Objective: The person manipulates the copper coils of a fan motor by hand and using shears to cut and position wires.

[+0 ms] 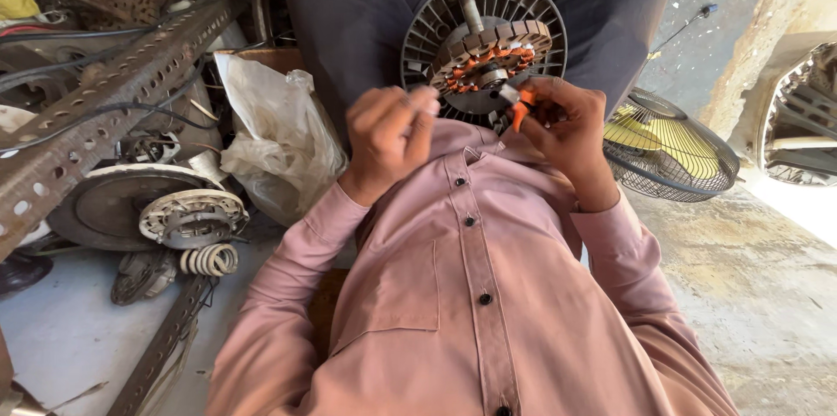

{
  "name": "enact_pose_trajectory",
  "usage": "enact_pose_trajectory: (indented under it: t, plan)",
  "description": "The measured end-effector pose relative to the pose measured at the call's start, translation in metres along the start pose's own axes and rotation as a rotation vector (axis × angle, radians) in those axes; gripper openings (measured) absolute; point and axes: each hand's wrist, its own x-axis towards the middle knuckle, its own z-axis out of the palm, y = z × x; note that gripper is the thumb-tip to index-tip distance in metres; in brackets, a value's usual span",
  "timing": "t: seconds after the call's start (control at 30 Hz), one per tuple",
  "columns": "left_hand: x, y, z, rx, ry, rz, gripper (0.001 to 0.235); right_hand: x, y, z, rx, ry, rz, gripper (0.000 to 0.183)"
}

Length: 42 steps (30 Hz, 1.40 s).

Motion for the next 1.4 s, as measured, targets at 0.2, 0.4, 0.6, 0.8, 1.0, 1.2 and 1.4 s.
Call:
enact_pose_trajectory:
  t: [0.2,0.4,0.6,0.8,1.0,1.2,1.4]
  plan:
    - [-0.003,0.008,0.016,-0.028,-0.159,0.028,0.008,0.008,-0.007,0.003,-0.417,-0.177,-0.408,0.041]
    - [-0.005,0.008,0.019,-0.090,-0.125,-0.079,0.008,0.016,-0.012,0.003,-0.369,-0.264,-0.444,0.036]
    - [-0.008,0.007,0.020,-0.066,-0.111,-0.122,0.007,0.009,-0.004,0.003,-0.206,-0.186,-0.356,0.030]
    - [-0.006,-0.053,0.029,-0.380,0.185,-0.406,0.034,-0.004,0.022,-0.010,0.025,0.266,-0.115,0.030]
    - [0.000,-0.099,0.066,-0.757,-0.026,-0.552,0.036,0.031,0.034,-0.012,0.424,0.287,0.144,0.033]
    - [0.015,-0.098,0.077,-0.747,0.042,-0.663,0.034,0.059,0.002,0.004,0.682,0.292,0.147,0.029]
    - [0.022,-0.099,0.080,-0.623,0.067,-0.485,0.032,0.063,0.001,0.009,0.554,0.339,0.097,0.034]
